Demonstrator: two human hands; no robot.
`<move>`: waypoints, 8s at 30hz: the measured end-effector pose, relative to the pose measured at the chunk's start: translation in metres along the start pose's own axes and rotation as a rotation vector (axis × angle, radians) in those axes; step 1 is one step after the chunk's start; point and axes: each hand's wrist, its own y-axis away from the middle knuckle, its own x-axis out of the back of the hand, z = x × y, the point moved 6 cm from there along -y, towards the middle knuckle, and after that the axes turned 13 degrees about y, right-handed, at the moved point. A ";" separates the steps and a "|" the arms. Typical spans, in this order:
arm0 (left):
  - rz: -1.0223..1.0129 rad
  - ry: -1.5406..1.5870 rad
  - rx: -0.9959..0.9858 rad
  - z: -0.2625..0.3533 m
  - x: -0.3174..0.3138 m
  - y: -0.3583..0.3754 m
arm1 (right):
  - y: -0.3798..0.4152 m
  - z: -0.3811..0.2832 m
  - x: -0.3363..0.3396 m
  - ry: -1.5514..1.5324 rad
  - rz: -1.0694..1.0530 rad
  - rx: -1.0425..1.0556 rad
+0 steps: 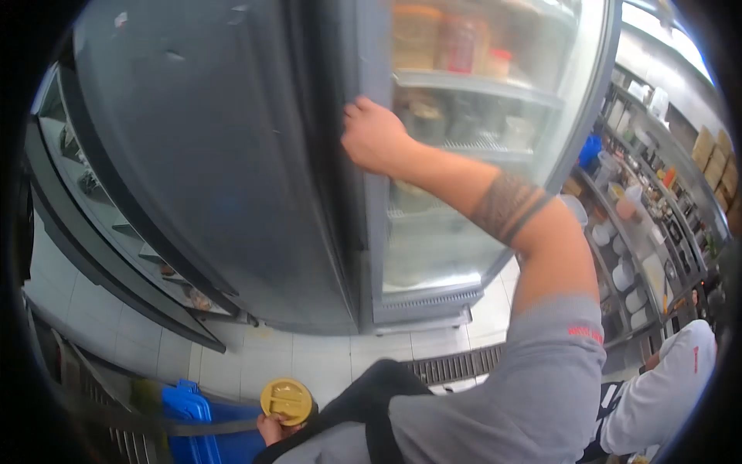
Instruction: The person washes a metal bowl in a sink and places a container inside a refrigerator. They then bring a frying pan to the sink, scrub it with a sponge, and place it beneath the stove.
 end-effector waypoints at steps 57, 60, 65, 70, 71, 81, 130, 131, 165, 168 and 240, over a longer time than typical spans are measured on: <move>-1.026 0.060 -0.044 0.016 -1.065 0.315 | 0.640 0.038 0.253 -0.512 0.663 -1.691; -1.228 -0.035 -0.082 0.019 -1.072 0.300 | 0.624 0.030 0.255 -0.474 0.630 -1.717; -1.270 -0.119 0.049 0.008 -1.011 0.321 | 0.592 0.010 0.257 -0.405 0.636 -1.796; -2.204 -0.887 -1.005 -0.024 -0.782 0.338 | 0.518 -0.012 0.259 -0.405 0.615 -1.765; -2.436 -0.967 -1.094 -0.045 -0.730 0.313 | 0.499 -0.019 0.256 -0.404 0.616 -1.743; -2.385 -1.420 0.046 -0.200 -0.381 0.065 | 0.329 -0.108 0.217 -0.727 -0.093 -1.300; -1.977 -2.235 0.117 -0.588 -0.504 -0.017 | 0.889 -0.557 0.180 -1.202 -1.293 -2.530; -2.085 -2.223 0.103 -0.602 -0.512 -0.018 | 0.898 -0.560 0.181 -1.187 -1.362 -2.470; -1.585 -2.475 -0.056 -0.796 -0.860 0.059 | 1.401 0.207 -0.520 -0.643 -1.055 -1.863; -0.728 -1.697 0.251 -0.788 -0.879 0.105 | 1.419 0.387 -0.582 -0.384 -0.799 -1.991; -0.352 -1.837 0.795 -1.032 -1.055 0.168 | 1.649 -0.014 -0.943 -0.665 0.371 -3.469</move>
